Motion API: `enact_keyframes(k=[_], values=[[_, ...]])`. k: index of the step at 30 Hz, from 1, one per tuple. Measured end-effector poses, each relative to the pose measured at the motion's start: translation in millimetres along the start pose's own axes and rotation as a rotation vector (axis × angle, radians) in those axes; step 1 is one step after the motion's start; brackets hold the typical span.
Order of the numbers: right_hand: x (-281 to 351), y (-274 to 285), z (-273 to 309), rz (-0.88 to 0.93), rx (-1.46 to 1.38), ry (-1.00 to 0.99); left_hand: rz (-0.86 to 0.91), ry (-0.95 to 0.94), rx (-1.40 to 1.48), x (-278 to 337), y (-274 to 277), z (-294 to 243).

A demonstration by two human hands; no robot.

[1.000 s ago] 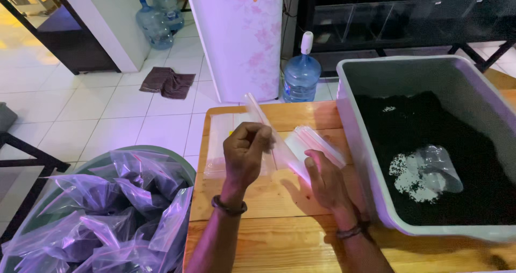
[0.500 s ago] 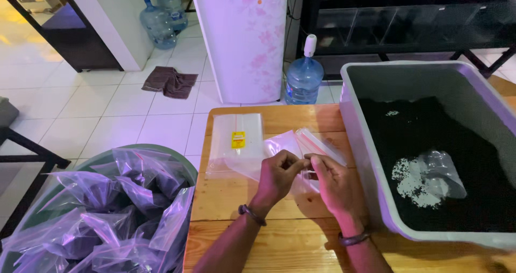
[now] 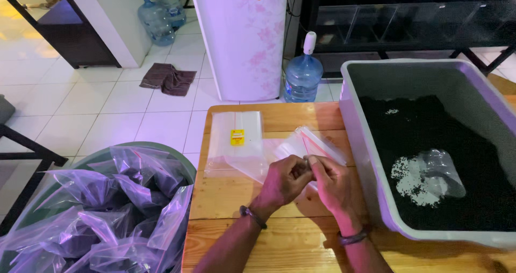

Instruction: The person scoops black gravel from a large tub into small plastic bags using a plastic cup. They seal the bags and place them into a green bucket, repeating the process for multiple bags.

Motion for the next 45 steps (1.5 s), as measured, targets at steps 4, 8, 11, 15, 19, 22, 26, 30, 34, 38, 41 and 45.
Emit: enact_keyframes(k=[4,8,11,15,19,22,26,30,34,38,41,45], values=[[-2,3,-7,-0.001,0.015,-0.021,0.064,0.119,0.15,-5,2,-20],[-5,6,-24,-0.002,0.075,0.049,0.158,0.246,0.255,-8,-2,-12],[-9,7,-42,0.015,0.077,0.053,0.154,0.25,0.284,-6,-1,-9],[1,1,-3,0.048,-0.005,-0.003,0.084,0.223,0.285,-6,5,-5],[3,-1,3,0.152,-0.159,0.002,-0.003,0.293,0.319,-8,7,-10],[-2,-1,-9,0.135,0.0,0.074,-0.035,0.32,0.371,-7,1,0],[-2,2,-15,0.13,-0.042,0.002,-0.037,0.363,0.408,-4,-4,11],[4,-9,0,0.164,-0.132,0.008,-0.028,0.352,0.428,-4,-3,6],[-2,-4,-20,0.133,-0.09,0.058,-0.027,0.324,0.401,-7,2,0],[-1,-4,-20,0.125,-0.143,0.017,-0.001,0.216,0.248,-7,7,-3],[1,-2,-11,0.093,-0.098,0.06,0.008,0.163,0.158,-7,9,-3],[1,-2,-2,0.027,0.047,0.269,0.033,0.189,0.146,-4,9,-6]])
Point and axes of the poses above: each hand's wrist, its own x-axis away from the middle knuckle, its own y-axis out of the back of the hand, z = x × y, the point moved 4 cm from there along -x, towards the middle knuckle
